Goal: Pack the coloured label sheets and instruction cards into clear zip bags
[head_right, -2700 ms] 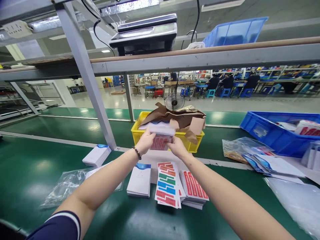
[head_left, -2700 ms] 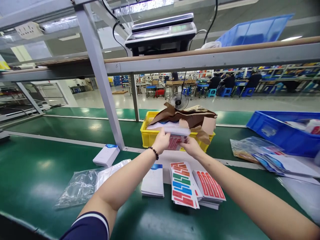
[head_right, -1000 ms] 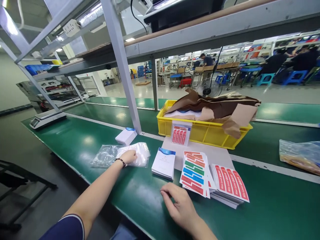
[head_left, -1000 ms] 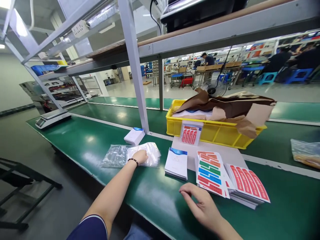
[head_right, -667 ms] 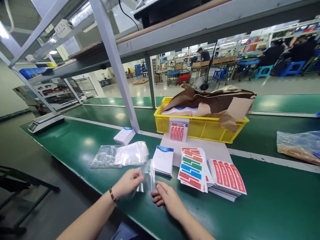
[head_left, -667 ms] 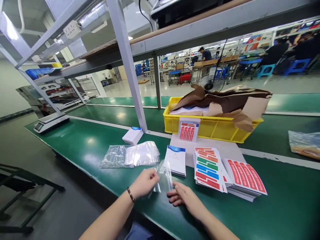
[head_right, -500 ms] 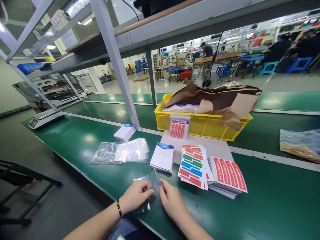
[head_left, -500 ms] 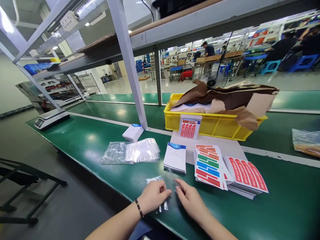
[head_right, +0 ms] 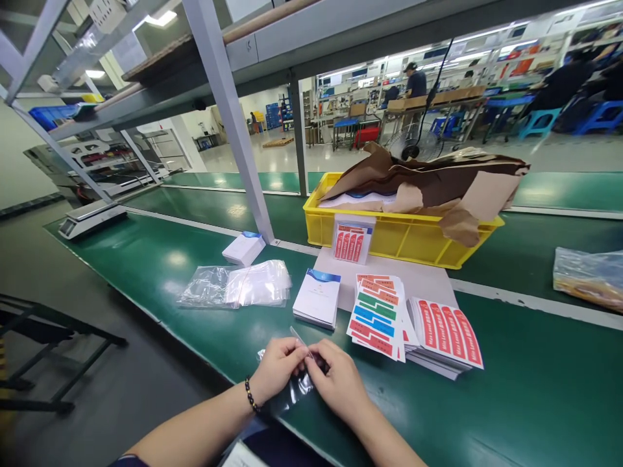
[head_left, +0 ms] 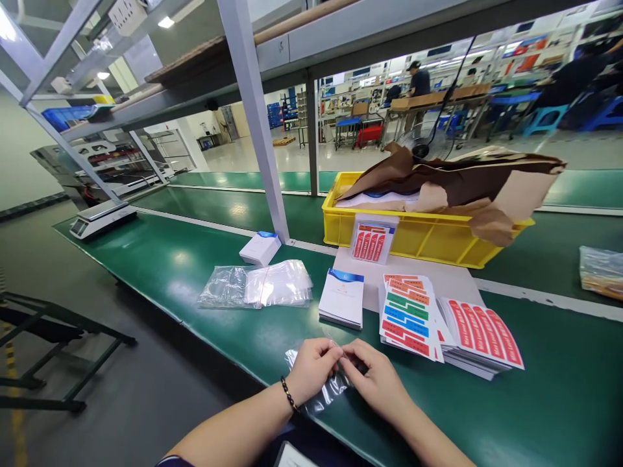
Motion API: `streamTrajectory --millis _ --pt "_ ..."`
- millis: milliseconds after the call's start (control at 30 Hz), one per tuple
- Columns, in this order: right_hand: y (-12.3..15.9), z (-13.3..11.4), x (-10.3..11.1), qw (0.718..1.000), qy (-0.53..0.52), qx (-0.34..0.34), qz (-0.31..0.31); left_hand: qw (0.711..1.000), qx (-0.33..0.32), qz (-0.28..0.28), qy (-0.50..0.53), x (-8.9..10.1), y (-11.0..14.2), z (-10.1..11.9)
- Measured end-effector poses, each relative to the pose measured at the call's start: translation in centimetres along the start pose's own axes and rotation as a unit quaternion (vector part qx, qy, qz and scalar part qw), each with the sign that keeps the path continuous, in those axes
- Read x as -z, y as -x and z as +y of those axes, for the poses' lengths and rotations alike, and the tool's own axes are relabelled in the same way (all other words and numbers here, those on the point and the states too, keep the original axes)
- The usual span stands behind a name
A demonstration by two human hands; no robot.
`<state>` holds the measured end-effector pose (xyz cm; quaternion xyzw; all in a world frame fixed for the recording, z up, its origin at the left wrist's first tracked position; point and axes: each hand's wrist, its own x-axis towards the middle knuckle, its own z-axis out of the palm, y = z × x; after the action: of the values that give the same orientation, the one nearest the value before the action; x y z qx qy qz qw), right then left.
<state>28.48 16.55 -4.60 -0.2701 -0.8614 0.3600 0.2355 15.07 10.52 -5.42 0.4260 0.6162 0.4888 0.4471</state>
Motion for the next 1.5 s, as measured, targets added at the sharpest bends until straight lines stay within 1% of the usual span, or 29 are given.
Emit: streamTrajectory --millis 33,100,200,300,400,467,500,567,633,700,733,767,800,833,867,900,933,967,1000,1067,1133,1200,1233,1300,1333,1367,1433,1500 --pt "0.0 0.0 0.1 1.000 0.001 -0.004 -0.003 1.000 -0.017 -0.002 -0.026 0.0 0.2 0.0" --pt "0.0 0.1 0.0 1.000 0.030 0.009 0.001 0.996 -0.045 -0.004 -0.077 0.1 0.4 -0.1" --pt "0.1 0.4 -0.5 0.994 0.096 0.040 0.023 0.985 -0.086 -0.006 -0.147 0.0 0.6 -0.1" --pt "0.1 0.6 -1.0 0.988 0.137 0.045 0.054 0.975 -0.104 -0.006 -0.199 -0.1 0.9 -0.1" --pt "0.1 1.0 -1.3 0.977 0.179 0.030 0.111 0.975 -0.091 -0.008 -0.204 -0.2 1.3 -0.2" --pt "0.1 1.2 -1.3 0.971 0.196 0.028 0.137 0.982 -0.059 -0.007 -0.176 0.0 1.4 -0.4" --pt "0.2 1.2 -1.3 0.969 0.200 0.039 0.139 0.986 -0.043 -0.003 -0.162 0.1 1.3 -0.5" --pt "0.2 1.2 -1.4 0.967 0.207 0.089 0.121 0.990 -0.023 0.011 -0.141 0.7 0.9 -0.6" --pt "0.3 1.1 -1.5 0.961 0.221 0.144 0.087 0.990 -0.022 0.018 -0.138 1.5 0.4 -0.5" --pt "0.2 0.9 -1.5 0.957 0.225 0.173 0.065 0.990 -0.024 0.022 -0.137 2.3 0.2 0.1" --pt "0.1 0.9 -1.4 0.959 0.213 0.176 0.058 0.989 -0.037 0.029 -0.141 2.7 0.2 0.5" --pt "0.0 0.8 -1.3 0.965 0.190 0.176 0.049 0.985 -0.070 0.032 -0.157 3.1 0.3 1.1" --pt "0.0 0.7 -1.0 0.972 0.158 0.172 0.035 0.975 -0.120 0.021 -0.187 3.5 0.4 1.6" --pt "-0.1 0.6 -0.7 0.978 0.124 0.166 0.014 0.956 -0.182 -0.005 -0.230 3.9 0.6 2.2" --pt "-0.1 0.4 -0.3 0.984 0.091 0.155 -0.012 0.928 -0.243 -0.045 -0.279 4.3 0.7 2.7" --pt "-0.1 0.1 0.1 0.987 0.064 0.141 -0.039 0.894 -0.290 -0.088 -0.329 4.8 0.8 3.2" --pt "-0.1 -0.2 0.5 0.989 0.046 0.125 -0.063 0.864 -0.315 -0.125 -0.372 5.3 0.9 3.5" --pt "0.0 -0.5 0.8 0.990 0.036 0.108 -0.082 0.847 -0.313 -0.145 -0.404 5.8 0.8 3.7" --pt "0.0 -0.8 1.1 0.990 0.033 0.092 -0.096 0.841 -0.300 -0.148 -0.426 6.3 0.7 3.9" --pt "-0.1 -1.4 1.3 0.991 0.035 0.078 -0.105 0.844 -0.261 -0.138 -0.448 7.3 0.5 3.8" --pt "-0.7 -1.7 1.0 0.991 0.052 0.091 -0.081 0.855 -0.228 -0.137 -0.446 7.9 0.2 3.5" --pt "-1.8 -1.5 0.3 0.985 0.134 0.108 -0.015 0.871 -0.197 -0.149 -0.425 8.0 0.1 2.9" --pt "-2.6 -1.2 -0.2 0.975 0.192 0.105 0.027 0.882 -0.182 -0.159 -0.406 7.8 0.0 2.6" --pt "-4.2 -0.5 -0.9 0.947 0.296 0.082 0.093 0.905 -0.155 -0.184 -0.350 7.3 0.0 1.9" --pt "-4.9 0.0 -1.1 0.936 0.326 0.067 0.111 0.918 -0.143 -0.190 -0.316 7.0 0.1 1.6" --pt "-5.6 0.4 -1.3 0.931 0.341 0.056 0.119 0.932 -0.131 -0.189 -0.282 6.7 0.1 1.2" --pt "-6.3 0.9 -1.3 0.927 0.354 0.050 0.118 0.958 -0.103 -0.166 -0.210 6.4 0.2 0.5" --pt "-6.1 0.7 -1.2 0.923 0.362 0.060 0.112 0.981 -0.060 -0.136 -0.124 6.2 0.2 -0.1"
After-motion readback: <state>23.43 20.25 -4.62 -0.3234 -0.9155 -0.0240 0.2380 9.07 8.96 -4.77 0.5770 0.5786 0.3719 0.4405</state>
